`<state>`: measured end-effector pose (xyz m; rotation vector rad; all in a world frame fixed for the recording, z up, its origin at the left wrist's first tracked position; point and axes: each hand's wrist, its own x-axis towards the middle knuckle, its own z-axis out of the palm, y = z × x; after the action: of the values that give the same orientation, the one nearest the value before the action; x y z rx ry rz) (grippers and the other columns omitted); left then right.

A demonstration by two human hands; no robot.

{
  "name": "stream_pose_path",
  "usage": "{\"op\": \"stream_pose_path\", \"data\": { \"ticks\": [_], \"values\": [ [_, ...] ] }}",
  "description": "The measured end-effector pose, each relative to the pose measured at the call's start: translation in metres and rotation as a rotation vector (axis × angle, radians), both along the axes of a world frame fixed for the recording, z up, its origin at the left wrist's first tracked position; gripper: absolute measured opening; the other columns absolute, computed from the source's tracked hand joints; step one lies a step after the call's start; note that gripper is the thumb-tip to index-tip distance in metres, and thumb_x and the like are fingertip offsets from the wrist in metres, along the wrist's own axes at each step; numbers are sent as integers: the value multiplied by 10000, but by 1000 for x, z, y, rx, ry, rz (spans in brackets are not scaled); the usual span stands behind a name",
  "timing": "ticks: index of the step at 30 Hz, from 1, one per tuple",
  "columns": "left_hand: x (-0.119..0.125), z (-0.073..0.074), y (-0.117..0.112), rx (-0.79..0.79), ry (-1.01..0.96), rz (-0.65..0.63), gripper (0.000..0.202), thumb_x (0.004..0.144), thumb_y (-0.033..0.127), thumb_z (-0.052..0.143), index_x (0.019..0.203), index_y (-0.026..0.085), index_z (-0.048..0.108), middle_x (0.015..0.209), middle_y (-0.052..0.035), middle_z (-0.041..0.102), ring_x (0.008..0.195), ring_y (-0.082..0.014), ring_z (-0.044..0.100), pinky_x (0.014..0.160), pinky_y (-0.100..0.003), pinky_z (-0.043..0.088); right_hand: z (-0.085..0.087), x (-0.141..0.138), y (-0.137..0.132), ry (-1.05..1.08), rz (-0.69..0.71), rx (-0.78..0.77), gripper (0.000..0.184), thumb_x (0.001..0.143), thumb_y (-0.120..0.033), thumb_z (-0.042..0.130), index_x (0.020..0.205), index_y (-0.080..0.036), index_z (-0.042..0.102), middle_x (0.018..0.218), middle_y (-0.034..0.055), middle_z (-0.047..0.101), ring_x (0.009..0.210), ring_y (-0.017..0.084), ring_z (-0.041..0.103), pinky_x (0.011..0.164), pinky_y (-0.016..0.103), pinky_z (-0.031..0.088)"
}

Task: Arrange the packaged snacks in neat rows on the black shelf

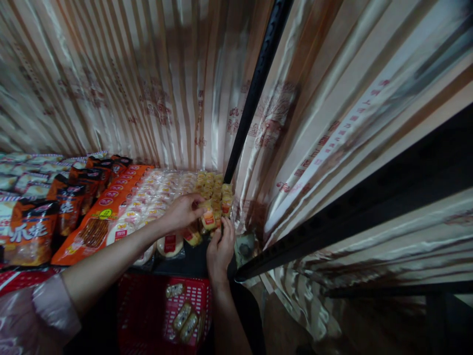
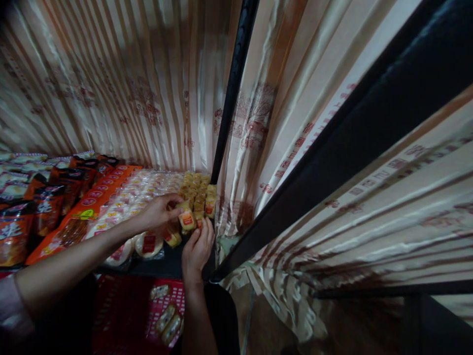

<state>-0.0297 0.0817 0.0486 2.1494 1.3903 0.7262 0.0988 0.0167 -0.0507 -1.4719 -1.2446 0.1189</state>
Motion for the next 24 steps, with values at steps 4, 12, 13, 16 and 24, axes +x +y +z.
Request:
{"op": "stream_pose_path", "data": {
  "ticks": [4, 12, 13, 16, 24],
  "values": [
    [5, -2, 12, -21, -135, 42, 278, 762, 360, 580, 940, 149, 616, 863, -36, 670, 747, -159, 609, 681, -254, 475, -13, -3, 4, -70, 19, -108, 412, 912, -261, 293, 1208, -78, 513, 1245, 190, 533, 1185, 249, 463, 989, 437, 373],
    [37, 2, 18, 16, -135, -25, 230, 760, 252, 587, 968, 156, 605, 866, -28, 661, 779, -157, 608, 738, -277, 484, -21, -11, 3, -160, -17, -146, 445, 897, -272, 332, 1219, -24, 513, 1266, 242, 507, 1223, 291, 427, 987, 490, 377],
    [40, 2, 20, 34, -122, -35, 228, 761, 239, 587, 973, 157, 604, 883, -29, 660, 791, -157, 607, 749, -279, 483, -20, -12, 3, -164, -12, -155, 453, 895, -263, 330, 1235, -15, 499, 1272, 244, 502, 1224, 289, 426, 987, 484, 380],
    [51, 3, 23, 57, -79, -43, 222, 774, 221, 581, 988, 165, 600, 942, -35, 658, 845, -165, 603, 786, -289, 478, -18, -12, 2, -173, 7, -151, 469, 890, -239, 331, 1284, -19, 456, 1297, 232, 485, 1234, 282, 415, 987, 474, 385],
    [70, 4, 30, 75, 146, -92, 150, 790, 183, 559, 935, 157, 585, 917, -43, 644, 839, -171, 593, 762, -269, 464, -10, -10, 0, -197, -41, -157, 393, 861, -201, 399, 1197, -49, 532, 1204, 215, 498, 1131, 289, 441, 923, 462, 412]
  ]
}}
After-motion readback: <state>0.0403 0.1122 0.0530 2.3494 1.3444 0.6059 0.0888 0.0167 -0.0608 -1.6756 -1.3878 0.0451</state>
